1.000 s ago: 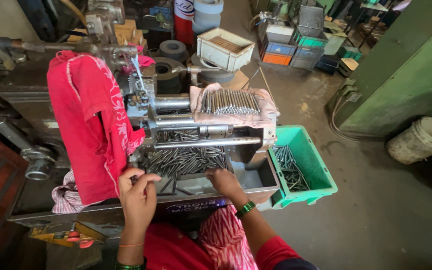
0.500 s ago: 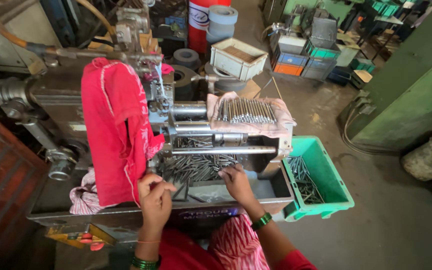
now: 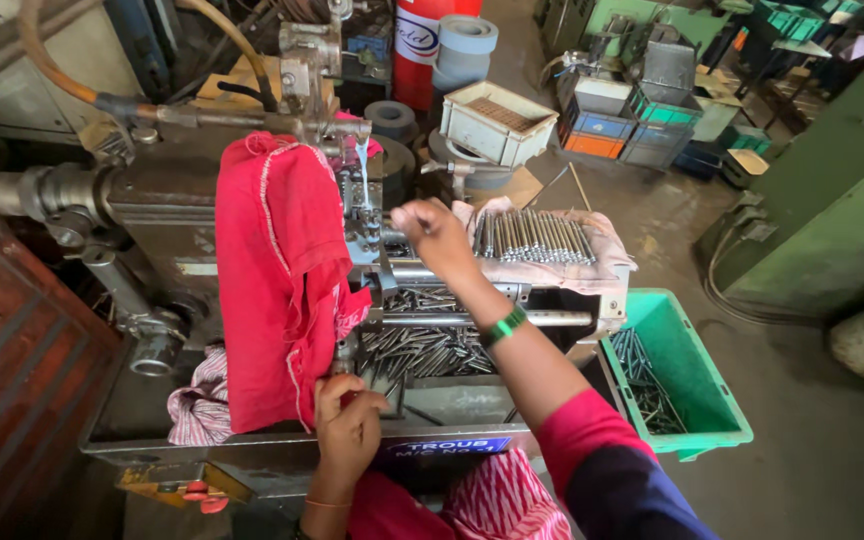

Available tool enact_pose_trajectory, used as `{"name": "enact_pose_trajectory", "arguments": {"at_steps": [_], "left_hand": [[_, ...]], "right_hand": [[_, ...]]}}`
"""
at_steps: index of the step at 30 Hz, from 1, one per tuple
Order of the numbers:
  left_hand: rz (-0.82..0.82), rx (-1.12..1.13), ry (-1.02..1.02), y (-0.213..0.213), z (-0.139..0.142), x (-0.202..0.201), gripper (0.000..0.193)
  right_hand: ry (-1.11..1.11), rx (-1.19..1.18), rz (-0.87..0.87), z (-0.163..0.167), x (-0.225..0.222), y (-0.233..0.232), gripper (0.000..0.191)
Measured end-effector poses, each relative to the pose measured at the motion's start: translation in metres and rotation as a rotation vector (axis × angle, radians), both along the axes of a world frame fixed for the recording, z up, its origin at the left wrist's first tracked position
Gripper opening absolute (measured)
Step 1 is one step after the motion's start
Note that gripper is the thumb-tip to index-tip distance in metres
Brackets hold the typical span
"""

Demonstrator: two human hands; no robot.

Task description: The person repeatedly picks small metal fasteners from a tray, places them into a machine, and then moves them into a green bin. The person also wipes their hands with a cloth during the process.

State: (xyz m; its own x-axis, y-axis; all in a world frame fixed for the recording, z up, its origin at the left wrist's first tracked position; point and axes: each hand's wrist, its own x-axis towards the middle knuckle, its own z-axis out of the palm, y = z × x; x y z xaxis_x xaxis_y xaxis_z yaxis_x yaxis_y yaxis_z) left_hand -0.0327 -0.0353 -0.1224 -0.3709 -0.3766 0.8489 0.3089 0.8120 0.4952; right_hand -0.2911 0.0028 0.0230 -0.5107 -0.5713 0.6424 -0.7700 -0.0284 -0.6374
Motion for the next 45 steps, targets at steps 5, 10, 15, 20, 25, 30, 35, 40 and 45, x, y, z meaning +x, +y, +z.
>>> {"name": "enact_pose_trajectory", "arguments": {"at_steps": [5,10,15,20,25,30,35,40,45], "left_hand": [[-0.037,-0.005,0.014,-0.008,-0.012,-0.003,0.019],[-0.035,-0.013,0.019,-0.016,-0.021,-0.008,0.02],[-0.041,-0.042,0.042,-0.022,-0.031,-0.014,0.02],[-0.049,-0.04,0.097,-0.025,-0.043,-0.023,0.022],[-0.066,-0.022,0.101,-0.027,-0.05,-0.029,0.024],[-0.023,-0.047,0.11,-0.023,-0.046,-0.029,0.023],[-0.055,-0.053,0.066,-0.023,-0.038,-0.022,0.022],[-0.061,-0.027,0.074,-0.022,-0.034,-0.02,0.021],[-0.043,-0.024,0.076,-0.019,-0.032,-0.019,0.021]], "right_hand": [[-0.388,0.113,0.139,-0.012,-0.035,-0.044,0.029],[-0.415,0.24,0.183,-0.014,-0.048,-0.066,0.03],[-0.497,0.344,0.229,-0.004,-0.052,-0.068,0.03],[-0.388,0.349,0.27,0.0,-0.053,-0.069,0.029],[-0.293,0.276,0.251,-0.008,-0.056,-0.072,0.022],[-0.132,0.192,0.29,-0.016,-0.062,-0.068,0.016],[-0.14,0.303,0.152,-0.015,-0.067,-0.045,0.028],[-0.197,0.174,0.125,-0.009,-0.069,-0.018,0.036],[-0.528,-0.101,-0.031,-0.006,-0.052,-0.01,0.031]]}}
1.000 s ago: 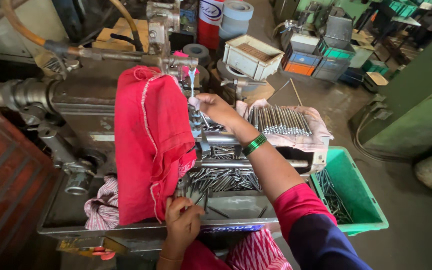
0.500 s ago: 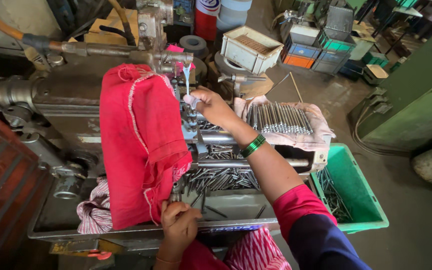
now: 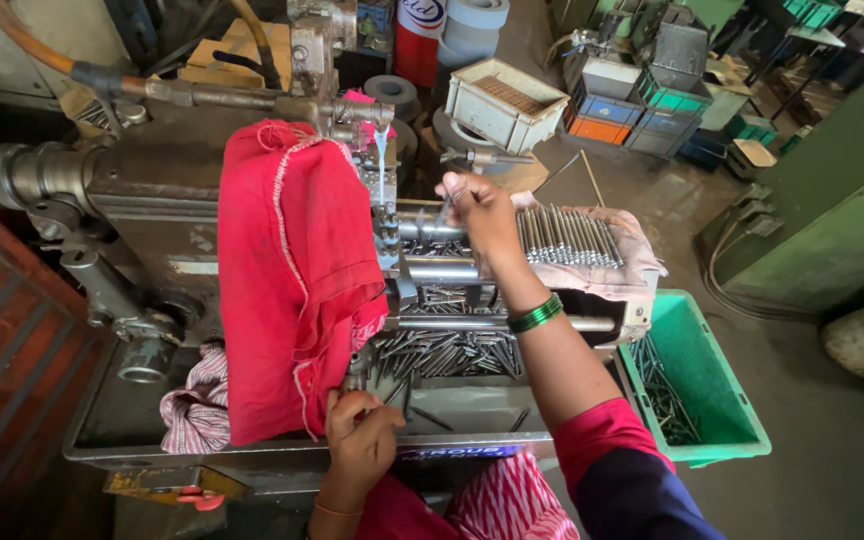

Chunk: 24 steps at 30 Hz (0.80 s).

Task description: The person repeatedly picks small metal fasteners from a tray, places them into a machine, and then moves them into a green bin. The person also wipes their hands with a cloth during the process.

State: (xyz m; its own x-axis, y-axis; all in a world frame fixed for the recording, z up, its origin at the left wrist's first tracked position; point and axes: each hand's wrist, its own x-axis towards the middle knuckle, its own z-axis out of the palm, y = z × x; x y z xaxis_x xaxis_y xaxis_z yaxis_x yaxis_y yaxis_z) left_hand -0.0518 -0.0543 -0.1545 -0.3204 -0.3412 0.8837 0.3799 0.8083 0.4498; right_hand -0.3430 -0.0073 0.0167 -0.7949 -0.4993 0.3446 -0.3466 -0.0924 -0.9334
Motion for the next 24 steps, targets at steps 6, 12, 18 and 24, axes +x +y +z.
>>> {"name": "enact_pose_trajectory", "arguments": {"at_steps": [6,12,18,24], "left_hand": [[0.031,-0.011,-0.004,0.003,0.008,0.004,0.021],[-0.01,-0.003,-0.016,0.001,0.014,0.007,0.022],[-0.02,0.0,-0.019,0.001,0.016,0.008,0.023],[-0.019,0.015,-0.009,-0.001,0.016,0.008,0.022]], "right_hand": [[-0.489,-0.407,0.074,-0.004,0.03,-0.017,0.021],[-0.577,-0.518,0.149,-0.024,0.043,-0.035,0.024],[-0.432,-0.332,0.129,-0.029,0.047,-0.038,0.035],[-0.248,0.018,0.085,-0.009,0.07,-0.034,0.082]]}}
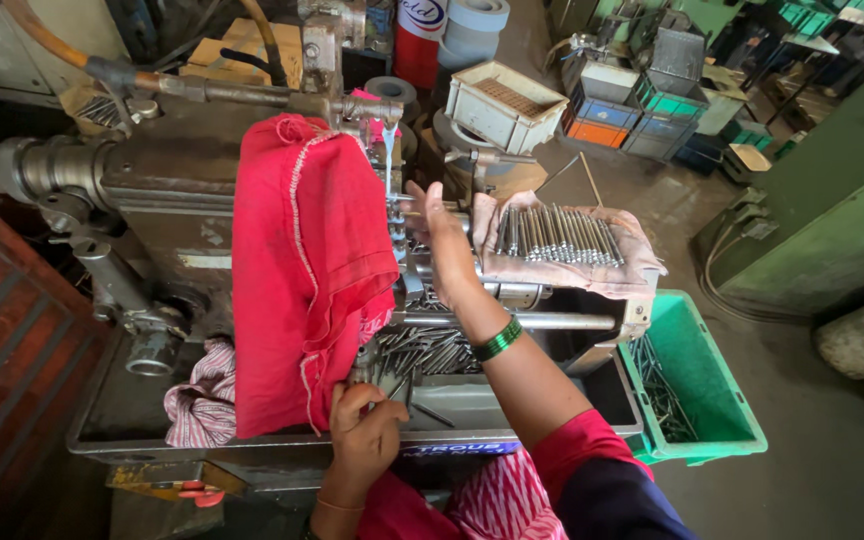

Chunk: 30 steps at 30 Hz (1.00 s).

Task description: The person repeatedly picks small metal fasteners from a tray, places them into a machine, and then moves them into a green bin. The person also wipes their hands with a cloth during the process.

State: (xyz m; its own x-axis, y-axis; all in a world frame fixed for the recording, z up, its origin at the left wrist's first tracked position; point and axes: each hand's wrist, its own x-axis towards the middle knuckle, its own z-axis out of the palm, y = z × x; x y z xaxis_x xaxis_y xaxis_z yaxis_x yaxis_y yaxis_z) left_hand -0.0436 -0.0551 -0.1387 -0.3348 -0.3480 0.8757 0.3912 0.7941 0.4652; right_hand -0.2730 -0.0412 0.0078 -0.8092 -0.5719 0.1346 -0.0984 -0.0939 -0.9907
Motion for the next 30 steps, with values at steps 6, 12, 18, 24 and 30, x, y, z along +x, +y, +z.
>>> {"name": "enact_pose_trajectory", "arguments": {"at_steps": [6,12,18,24,30], "left_hand": [[0.011,-0.012,0.013,0.0,-0.002,-0.002,0.022],[0.026,0.009,-0.016,0.004,-0.002,-0.003,0.021],[0.058,0.023,-0.042,0.013,0.008,0.002,0.019],[0.02,0.071,-0.095,0.022,0.02,0.013,0.02],[0.043,0.179,-0.176,0.043,0.034,0.024,0.024]], "right_hand": [[-0.121,0.019,0.198,0.014,0.013,-0.01,0.095],[-0.057,-0.119,0.382,0.003,0.007,-0.002,0.094],[0.018,-0.192,0.394,-0.004,0.012,0.007,0.092],[0.085,-0.15,0.428,-0.008,0.016,0.021,0.096],[0.112,-0.196,0.475,-0.012,0.01,0.03,0.096]]}}
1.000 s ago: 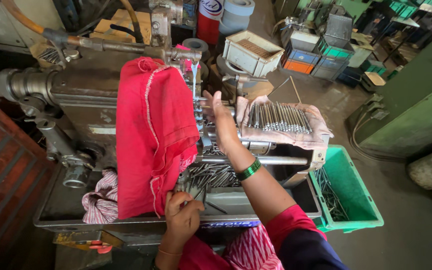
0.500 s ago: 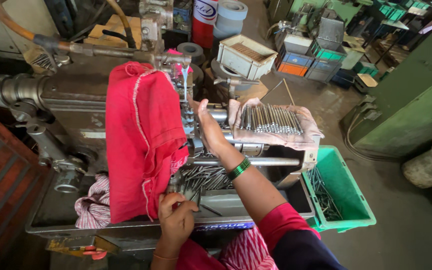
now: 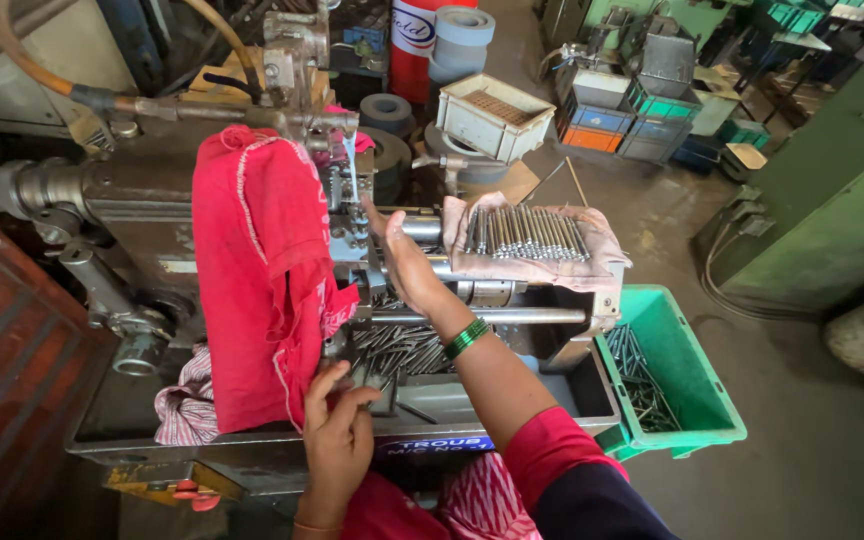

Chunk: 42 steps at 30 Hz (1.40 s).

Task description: The person repeatedly picks small metal fasteners from a tray, places them into a machine, and then moves them into a green bin. The person also wipes their hands with a cloth during the process.

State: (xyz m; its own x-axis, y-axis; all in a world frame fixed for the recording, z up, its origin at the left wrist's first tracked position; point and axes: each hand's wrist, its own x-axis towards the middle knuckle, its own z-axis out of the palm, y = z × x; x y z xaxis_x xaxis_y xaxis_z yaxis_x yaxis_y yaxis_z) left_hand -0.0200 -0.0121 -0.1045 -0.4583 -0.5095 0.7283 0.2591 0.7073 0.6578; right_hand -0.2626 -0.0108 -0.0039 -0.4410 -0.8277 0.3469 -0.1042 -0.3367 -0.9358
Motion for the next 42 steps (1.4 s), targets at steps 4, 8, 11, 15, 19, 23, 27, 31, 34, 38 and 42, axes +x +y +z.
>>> {"name": "enact_pose_trajectory", "arguments": {"at_steps": [4,8,11,15,19,23,27,31,34,38,42], "left_hand": [[0.044,0.08,0.002,0.02,0.012,0.003,0.034],[0.198,0.009,-0.025,0.03,0.026,0.008,0.051],[0.248,0.035,-0.02,0.031,0.034,0.008,0.061],[0.282,-0.075,-0.094,0.026,0.037,0.01,0.059],[0.26,-0.03,-0.182,0.022,0.032,0.012,0.06],[0.221,-0.027,-0.181,0.02,0.029,0.015,0.059],[0.229,-0.072,-0.214,0.015,0.031,0.02,0.058],[0.195,-0.069,-0.23,0.013,0.033,0.025,0.057],[0.184,-0.041,-0.256,0.013,0.032,0.029,0.056],[0.174,-0.03,-0.23,0.013,0.033,0.031,0.056],[0.171,0.0,-0.219,0.017,0.035,0.029,0.057]], "right_hand": [[0.044,-0.008,0.002,-0.001,-0.002,0.004,0.094],[0.051,0.005,0.016,0.002,-0.001,0.01,0.092],[0.034,-0.004,0.02,0.003,0.001,0.009,0.092],[0.037,-0.009,0.025,0.006,0.002,0.012,0.092],[0.055,0.005,0.018,0.005,0.003,0.013,0.093],[0.028,0.014,0.03,0.006,0.003,0.014,0.096],[0.045,0.028,0.047,0.005,0.0,0.017,0.098],[0.048,0.066,0.052,-0.001,-0.005,0.019,0.101],[0.047,0.153,0.017,-0.003,-0.011,0.02,0.103],[0.092,0.25,-0.061,0.007,-0.017,0.029,0.108],[0.285,0.321,-0.259,0.027,-0.012,0.053,0.091]]}}
